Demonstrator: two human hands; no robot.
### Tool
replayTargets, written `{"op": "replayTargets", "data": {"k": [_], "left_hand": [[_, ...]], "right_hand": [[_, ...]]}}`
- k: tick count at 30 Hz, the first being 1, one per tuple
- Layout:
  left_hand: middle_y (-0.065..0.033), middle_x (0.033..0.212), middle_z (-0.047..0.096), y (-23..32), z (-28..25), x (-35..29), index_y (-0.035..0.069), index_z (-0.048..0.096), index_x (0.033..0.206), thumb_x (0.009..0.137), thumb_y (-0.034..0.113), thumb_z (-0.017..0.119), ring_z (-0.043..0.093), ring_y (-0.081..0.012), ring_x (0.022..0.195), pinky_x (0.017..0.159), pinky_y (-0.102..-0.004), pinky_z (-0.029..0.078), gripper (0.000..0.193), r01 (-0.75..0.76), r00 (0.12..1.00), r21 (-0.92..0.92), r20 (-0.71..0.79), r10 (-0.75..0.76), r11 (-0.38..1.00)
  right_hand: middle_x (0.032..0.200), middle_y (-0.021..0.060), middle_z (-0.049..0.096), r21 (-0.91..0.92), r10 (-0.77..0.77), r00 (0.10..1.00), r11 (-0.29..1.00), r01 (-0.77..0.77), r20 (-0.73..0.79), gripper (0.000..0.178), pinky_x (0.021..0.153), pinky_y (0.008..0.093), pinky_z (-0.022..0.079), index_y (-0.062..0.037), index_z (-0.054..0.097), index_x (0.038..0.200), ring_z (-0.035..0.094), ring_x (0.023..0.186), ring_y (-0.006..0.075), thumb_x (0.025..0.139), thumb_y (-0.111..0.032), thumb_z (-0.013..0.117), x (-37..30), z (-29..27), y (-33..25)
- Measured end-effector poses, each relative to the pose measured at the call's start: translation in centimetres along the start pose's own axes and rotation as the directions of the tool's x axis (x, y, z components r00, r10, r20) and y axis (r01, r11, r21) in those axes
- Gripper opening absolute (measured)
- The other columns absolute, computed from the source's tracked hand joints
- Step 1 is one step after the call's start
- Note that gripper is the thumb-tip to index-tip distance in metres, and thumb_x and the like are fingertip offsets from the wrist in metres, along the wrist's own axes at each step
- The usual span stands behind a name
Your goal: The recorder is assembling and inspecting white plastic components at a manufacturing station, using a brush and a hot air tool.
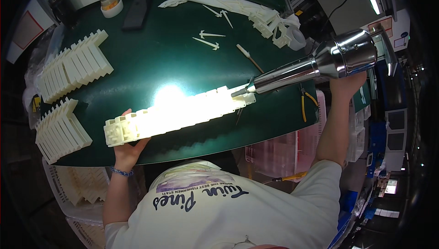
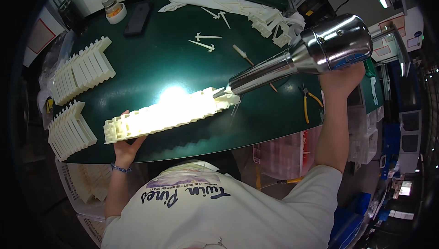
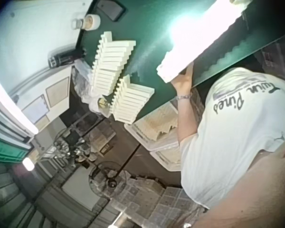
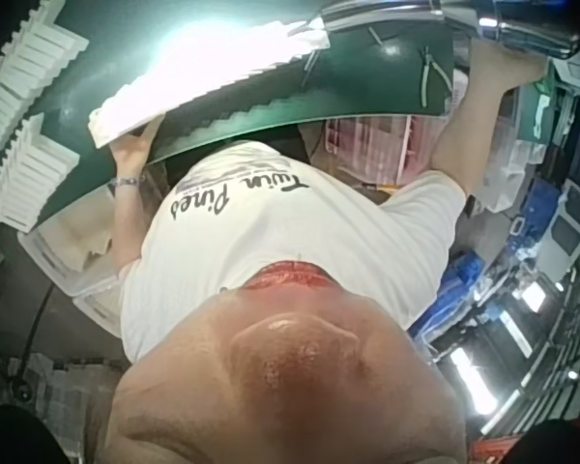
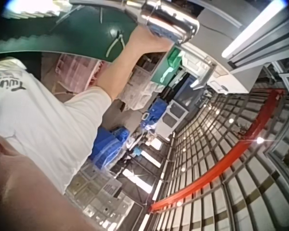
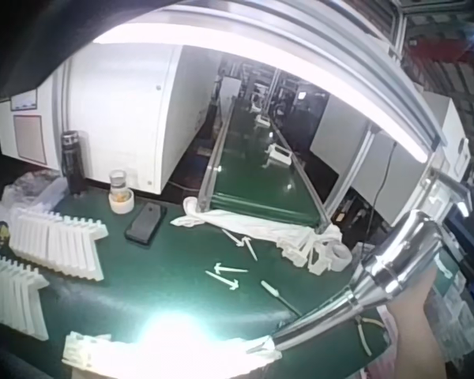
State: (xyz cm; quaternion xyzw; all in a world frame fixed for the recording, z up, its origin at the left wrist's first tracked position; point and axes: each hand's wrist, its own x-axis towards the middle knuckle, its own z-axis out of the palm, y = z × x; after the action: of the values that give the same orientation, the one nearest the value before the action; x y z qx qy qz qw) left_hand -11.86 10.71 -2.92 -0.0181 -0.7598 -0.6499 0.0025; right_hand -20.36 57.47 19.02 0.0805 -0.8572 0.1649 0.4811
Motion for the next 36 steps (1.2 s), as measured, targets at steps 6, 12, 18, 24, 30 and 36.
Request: {"op": "replayTargets", "data": {"k": [6, 12, 18, 24, 30, 36], "left_hand": [[-0.0068, 0.128, 0.046, 0.8, 0.1, 0.0, 0.007, 0.031, 0.139, 0.069, -0.008, 0.073, 0.049, -0.0184, 0.118, 0.099, -0.0352, 0.045, 0.083, 0.241, 0.969, -0.406, 0.049, -0.242, 0.882], [-0.0069, 0.128, 0.046, 0.5, -0.1, -0.1, 0.008, 0.03, 0.14, 0.073, -0.007, 0.07, 0.048, -0.0193, 0.119, 0.099, -0.0369, 0.045, 0.08, 0.088, 0.995, -0.136, 0.065, -0.08, 0.987], [-0.0071, 0.128, 0.046, 0.8, -0.1, 0.1, 0.009, 0.03, 0.14, 0.078, -0.004, 0.066, 0.048, -0.0195, 0.119, 0.099, -0.0375, 0.045, 0.074, 0.247, 0.969, -0.445, 0.095, -0.229, 0.861], [-0.007, 0.132, 0.045, -0.2, -0.6, -0.1, 0.014, 0.03, 0.141, 0.094, 0.027, 0.05, 0.046, -0.023, 0.123, 0.1, -0.042, 0.044, 0.054, 0.328, 0.941, -0.64, 0.158, -0.299, 0.695], [-0.0061, 0.134, 0.043, -0.1, -0.9, -0.1, 0.016, 0.031, 0.141, 0.096, 0.034, 0.043, 0.045, -0.0243, 0.125, 0.099, -0.0437, 0.044, 0.051, 0.092, 0.992, 0.053, 0.079, -0.096, 0.994], [-0.0061, 0.134, 0.043, -0.1, -0.5, 0.0, 0.016, 0.032, 0.141, 0.095, 0.035, 0.043, 0.045, -0.0247, 0.125, 0.1, -0.0453, 0.044, 0.05, 0.126, 0.987, -0.198, 0.121, -0.104, 0.972]], "right_hand": [[0.095, 0.0111, 0.066, -0.045, 0.064, 0.996, 0.997, -0.061, 0.063, 0.043, 0.08, 0.0304, 0.047, 0.0028, 0.06, 0.097, 0.063, 0.089, 0.019, 0.066, -0.02, 0.079, 0.6, 0.2, 0.3], [0.098, 0.0108, 0.065, -0.142, 0.004, 0.996, 0.99, 0.01, 0.094, 0.045, 0.081, 0.0301, 0.047, 0.0021, 0.06, 0.1, 0.062, 0.091, 0.0176, 0.066, -0.019, 0.08, 1.0, 0.7, 1.2], [0.097, 0.0107, 0.065, -0.047, 0.03, 0.997, 0.999, -0.026, 0.071, 0.046, 0.08, 0.0301, 0.047, 0.0019, 0.059, 0.102, 0.062, 0.091, 0.0177, 0.067, -0.02, 0.078, 1.1, 0.7, 1.4], [0.098, 0.0108, 0.064, -0.01, 0.059, 0.997, 0.998, -0.058, 0.045, 0.046, 0.08, 0.03, 0.047, 0.0024, 0.058, 0.102, 0.062, 0.091, 0.0181, 0.068, -0.023, 0.076, 0.9, 0.1, 0.2], [0.098, 0.012, 0.065, -0.078, -0.006, 0.998, 0.997, 0.01, 0.06, 0.048, 0.08, 0.0304, 0.047, 0.0031, 0.058, 0.101, 0.062, 0.091, 0.0193, 0.067, -0.023, 0.077, 1.2, -0.2, -1.6], [0.101, 0.0117, 0.063, 0.003, -0.041, 0.999, 0.999, 0.041, 0.028, 0.052, 0.081, 0.0311, 0.047, 0.004, 0.056, 0.105, 0.061, 0.092, 0.0183, 0.067, -0.024, 0.077, 1.0, 0.0, -2.0]]}}
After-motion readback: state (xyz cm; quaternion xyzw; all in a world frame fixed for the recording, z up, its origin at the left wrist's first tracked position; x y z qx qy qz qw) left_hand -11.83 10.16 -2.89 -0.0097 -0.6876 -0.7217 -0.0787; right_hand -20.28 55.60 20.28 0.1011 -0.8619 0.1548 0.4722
